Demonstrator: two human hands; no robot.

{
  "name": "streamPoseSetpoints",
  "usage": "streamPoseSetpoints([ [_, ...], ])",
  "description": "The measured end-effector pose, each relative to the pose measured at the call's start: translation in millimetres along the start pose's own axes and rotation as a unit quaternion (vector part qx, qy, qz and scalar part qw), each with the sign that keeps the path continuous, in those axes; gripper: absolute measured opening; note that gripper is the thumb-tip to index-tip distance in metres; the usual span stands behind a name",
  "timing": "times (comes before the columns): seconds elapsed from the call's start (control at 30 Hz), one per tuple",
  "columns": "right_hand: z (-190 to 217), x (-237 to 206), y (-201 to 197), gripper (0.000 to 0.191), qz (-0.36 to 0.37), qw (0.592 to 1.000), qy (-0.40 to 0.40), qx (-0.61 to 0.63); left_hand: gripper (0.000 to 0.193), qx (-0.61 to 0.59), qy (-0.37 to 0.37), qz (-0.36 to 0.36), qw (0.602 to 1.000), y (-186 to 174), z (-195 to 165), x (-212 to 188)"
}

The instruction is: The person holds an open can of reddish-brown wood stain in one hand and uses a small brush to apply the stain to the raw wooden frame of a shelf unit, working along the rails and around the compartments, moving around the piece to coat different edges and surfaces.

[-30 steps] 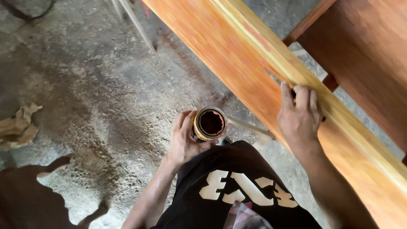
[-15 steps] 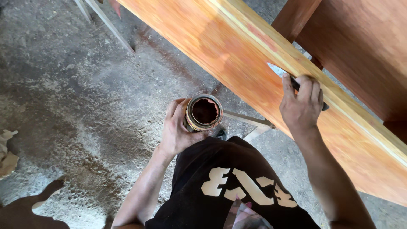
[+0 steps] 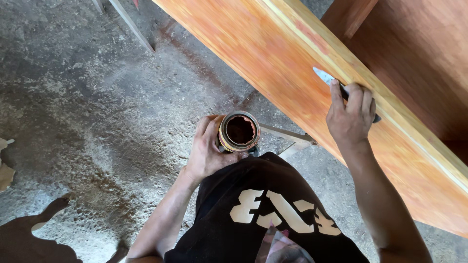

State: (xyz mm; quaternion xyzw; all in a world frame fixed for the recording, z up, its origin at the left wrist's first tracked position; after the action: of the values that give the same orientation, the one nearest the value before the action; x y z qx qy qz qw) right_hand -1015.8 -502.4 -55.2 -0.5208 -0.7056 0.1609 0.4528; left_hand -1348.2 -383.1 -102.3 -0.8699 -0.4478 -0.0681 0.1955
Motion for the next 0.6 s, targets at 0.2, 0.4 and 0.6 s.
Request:
streamPoseSetpoints([
  [0.2,2,1,3,0.037,-0.024,0.999,0.026,0.018,0.093,-0.008,-0.019,0.009,1.000,-4,0,-3],
  [0.4,2,0,3,0.034,0.009,0.998,0.036,0.044,0.094,-0.005,-0.005,0.012,1.000,-11,-1,-7],
  [0.6,4,-1,3,0.024,0.030,0.998,0.031,0.038,0.091,-0.004,-0.009,0.010,1.000,-16,2,-12],
])
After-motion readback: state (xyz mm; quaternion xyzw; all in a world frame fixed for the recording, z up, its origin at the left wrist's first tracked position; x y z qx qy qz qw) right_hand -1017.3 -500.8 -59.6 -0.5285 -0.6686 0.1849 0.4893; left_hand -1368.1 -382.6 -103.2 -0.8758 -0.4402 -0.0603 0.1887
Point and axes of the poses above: each hand's wrist, its own x-axis towards the middle knuckle, its own y-axis out of the palm, z = x × y, the point moved 2 cm from there along x, towards the middle knuckle, and after that the axes turned 7 degrees about -x, right-handed, at the moved point
